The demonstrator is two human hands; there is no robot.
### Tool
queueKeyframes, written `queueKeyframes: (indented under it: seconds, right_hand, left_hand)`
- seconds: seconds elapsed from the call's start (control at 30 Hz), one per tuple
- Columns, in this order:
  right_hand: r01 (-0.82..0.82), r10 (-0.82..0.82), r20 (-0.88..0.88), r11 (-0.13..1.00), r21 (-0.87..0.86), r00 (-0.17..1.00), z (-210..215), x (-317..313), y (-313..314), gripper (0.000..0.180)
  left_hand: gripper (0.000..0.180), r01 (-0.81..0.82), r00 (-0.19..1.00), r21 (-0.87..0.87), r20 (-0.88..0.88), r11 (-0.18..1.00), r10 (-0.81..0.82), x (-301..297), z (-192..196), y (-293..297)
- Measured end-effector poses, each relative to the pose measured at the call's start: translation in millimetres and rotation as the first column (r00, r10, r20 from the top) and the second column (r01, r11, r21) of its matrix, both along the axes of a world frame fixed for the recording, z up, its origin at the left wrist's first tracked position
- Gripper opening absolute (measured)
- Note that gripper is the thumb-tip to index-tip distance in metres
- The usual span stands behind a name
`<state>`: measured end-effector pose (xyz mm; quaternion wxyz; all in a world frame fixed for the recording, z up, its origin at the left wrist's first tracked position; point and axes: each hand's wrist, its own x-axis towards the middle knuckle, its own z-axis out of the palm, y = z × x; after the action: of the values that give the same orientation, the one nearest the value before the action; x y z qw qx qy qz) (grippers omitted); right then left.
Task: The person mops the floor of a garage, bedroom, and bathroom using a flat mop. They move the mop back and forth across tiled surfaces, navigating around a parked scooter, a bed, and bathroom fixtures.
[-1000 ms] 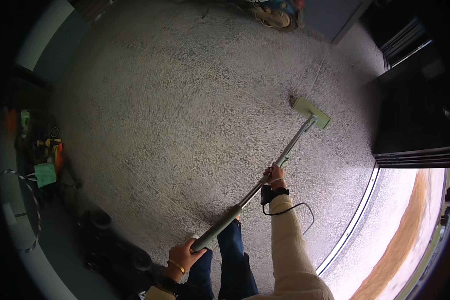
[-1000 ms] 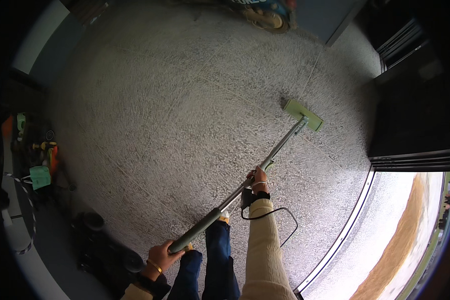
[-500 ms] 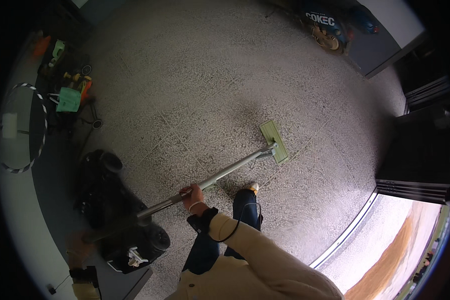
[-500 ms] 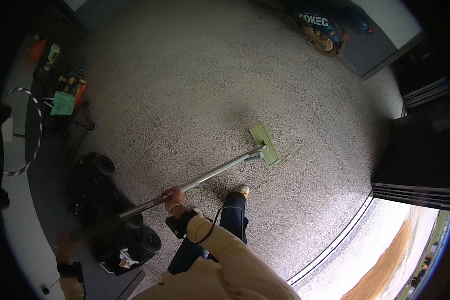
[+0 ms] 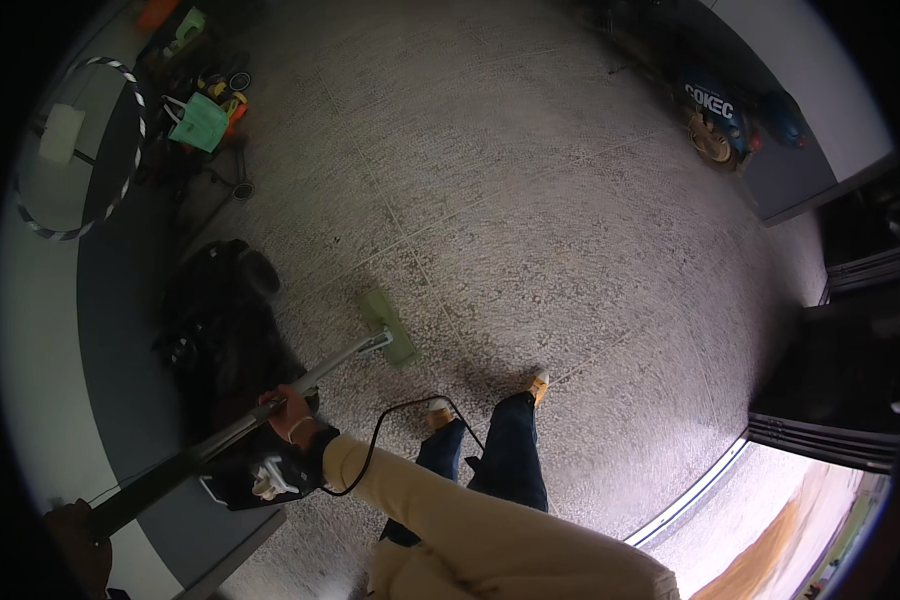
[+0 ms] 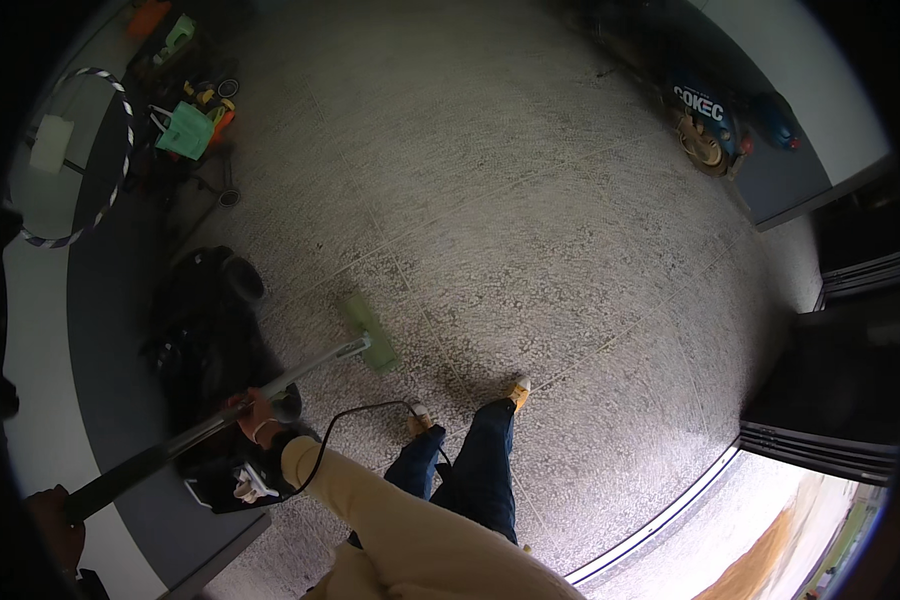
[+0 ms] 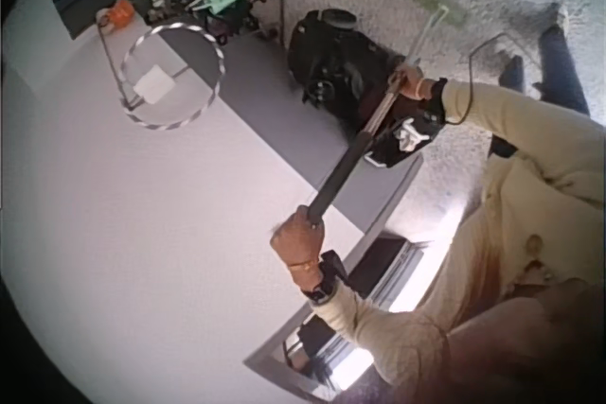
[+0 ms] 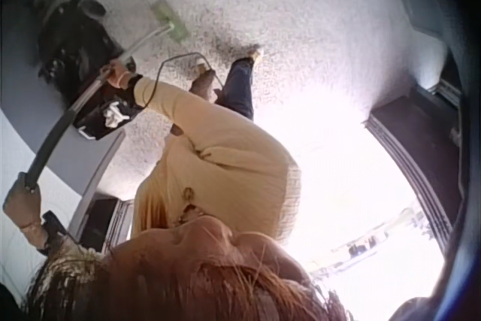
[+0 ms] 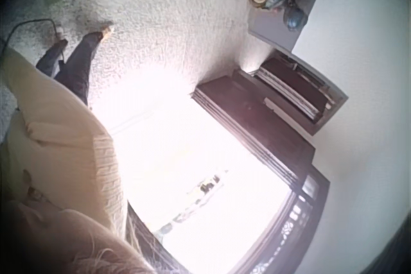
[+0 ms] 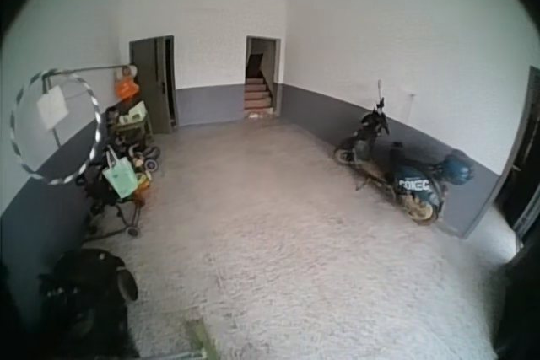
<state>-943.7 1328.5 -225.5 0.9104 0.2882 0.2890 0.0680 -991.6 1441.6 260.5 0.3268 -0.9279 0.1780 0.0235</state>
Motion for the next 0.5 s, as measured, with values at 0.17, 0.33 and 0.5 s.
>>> queueKeyframes:
  seconds: [0.17, 0.33, 0.5]
  right_hand:
    - [-0.106, 0.106, -0.047, 0.994, 0.006, 0.993, -28.0, 12.3, -8.7, 0.019]
    - [-0.01, 0.014, 0.12, 0.999, -0.03, 0.993, -24.0, 9.6, -50.4, 0.022]
    - [0.017, -0.016, 0.018, 1.0, -0.027, 1.0, -24.7, -21.6, -163.1, 0.02]
  left_hand:
    - [0.016, -0.14, 0.99, 0.089, 0.023, 0.986, 0.139, 19.9, -25.0, -11.7]
    - [0.019, 0.117, 0.993, 0.006, 0.018, 0.993, -0.117, 41.9, -20.7, -29.9]
    - [0.02, 0.305, 0.951, -0.021, -0.037, 0.952, -0.306, 74.0, -42.3, -110.2]
